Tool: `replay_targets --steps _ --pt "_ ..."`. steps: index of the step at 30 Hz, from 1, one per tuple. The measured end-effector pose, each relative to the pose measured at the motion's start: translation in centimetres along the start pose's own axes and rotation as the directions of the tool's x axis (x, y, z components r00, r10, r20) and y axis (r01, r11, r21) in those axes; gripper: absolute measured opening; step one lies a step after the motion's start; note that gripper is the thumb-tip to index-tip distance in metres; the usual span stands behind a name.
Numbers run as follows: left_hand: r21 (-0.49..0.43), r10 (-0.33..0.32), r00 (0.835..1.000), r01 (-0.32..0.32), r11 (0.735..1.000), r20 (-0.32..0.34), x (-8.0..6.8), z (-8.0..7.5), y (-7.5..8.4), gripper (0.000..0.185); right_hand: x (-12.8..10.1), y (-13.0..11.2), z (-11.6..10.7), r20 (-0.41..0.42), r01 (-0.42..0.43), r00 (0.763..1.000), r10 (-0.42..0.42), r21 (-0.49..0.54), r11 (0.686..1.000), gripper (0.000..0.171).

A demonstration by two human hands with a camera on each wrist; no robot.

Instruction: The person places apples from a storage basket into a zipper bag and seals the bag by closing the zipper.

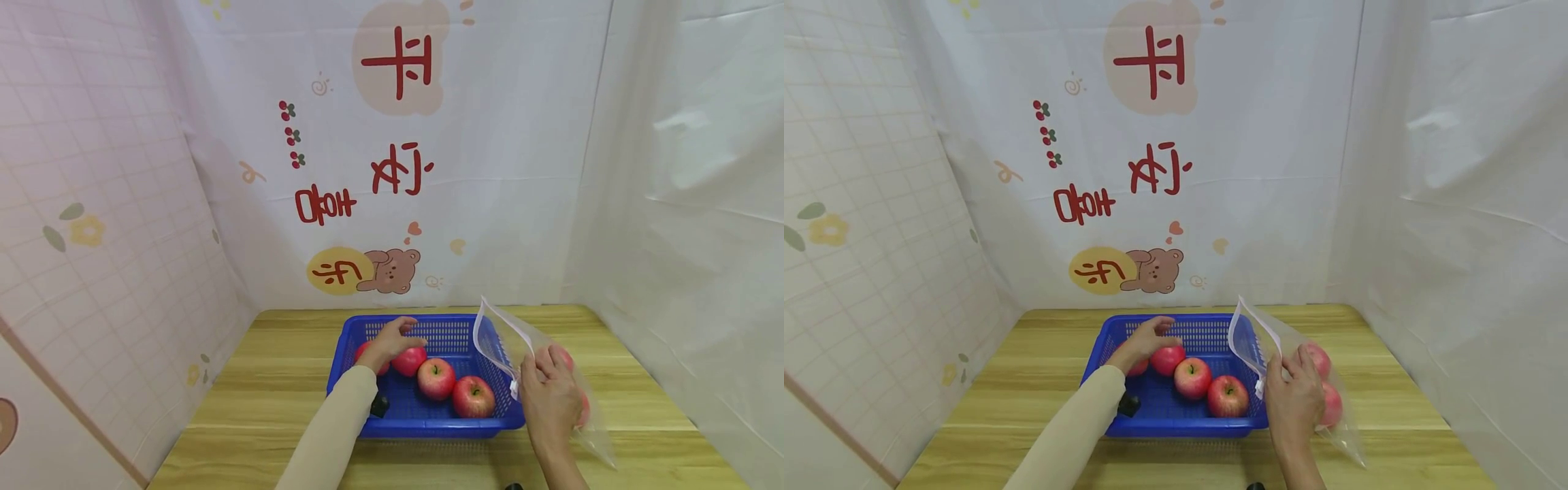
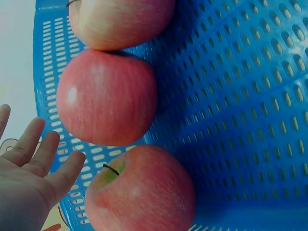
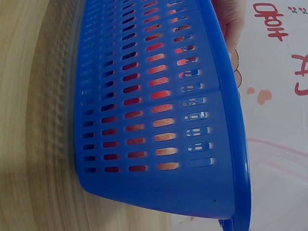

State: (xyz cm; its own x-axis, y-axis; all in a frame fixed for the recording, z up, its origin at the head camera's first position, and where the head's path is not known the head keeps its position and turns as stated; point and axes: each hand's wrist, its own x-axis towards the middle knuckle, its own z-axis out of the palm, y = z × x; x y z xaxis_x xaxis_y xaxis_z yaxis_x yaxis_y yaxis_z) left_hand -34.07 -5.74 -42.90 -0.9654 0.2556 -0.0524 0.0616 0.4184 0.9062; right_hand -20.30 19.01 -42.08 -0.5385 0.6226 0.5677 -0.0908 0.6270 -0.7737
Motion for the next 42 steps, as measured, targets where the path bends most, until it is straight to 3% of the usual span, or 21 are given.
replay_targets --steps 11,18,24,36,42 --pt "0.065 -0.022 1.000 0.022 0.998 -0.003 0.1 -0.5 -0.9 0.060 0.0 0.0 0.0 0.006 -0.013 1.000 0.012 0.018 1.000 0.018" --pt "0.082 0.004 1.000 -0.005 0.997 0.008 0.3 -0.1 -1.4 0.060 0.0 0.0 0.1 0.012 -0.013 1.000 0.013 0.030 0.999 0.019" --pt "0.137 -0.026 0.999 0.023 0.990 0.022 0.2 0.1 -1.3 0.062 0.0 0.0 0.2 -0.002 0.010 1.000 -0.010 0.023 1.000 0.018" --pt "0.329 -0.062 0.998 0.053 0.943 0.014 0.4 0.5 -1.3 0.076 0.0 0.3 0.2 -0.006 0.021 1.000 -0.021 0.001 1.000 0.019" --pt "0.435 -0.026 1.000 0.020 0.900 0.008 0.6 0.7 -1.3 0.068 0.0 0.5 0.2 -0.010 0.016 1.000 -0.016 -0.004 1.000 0.020"
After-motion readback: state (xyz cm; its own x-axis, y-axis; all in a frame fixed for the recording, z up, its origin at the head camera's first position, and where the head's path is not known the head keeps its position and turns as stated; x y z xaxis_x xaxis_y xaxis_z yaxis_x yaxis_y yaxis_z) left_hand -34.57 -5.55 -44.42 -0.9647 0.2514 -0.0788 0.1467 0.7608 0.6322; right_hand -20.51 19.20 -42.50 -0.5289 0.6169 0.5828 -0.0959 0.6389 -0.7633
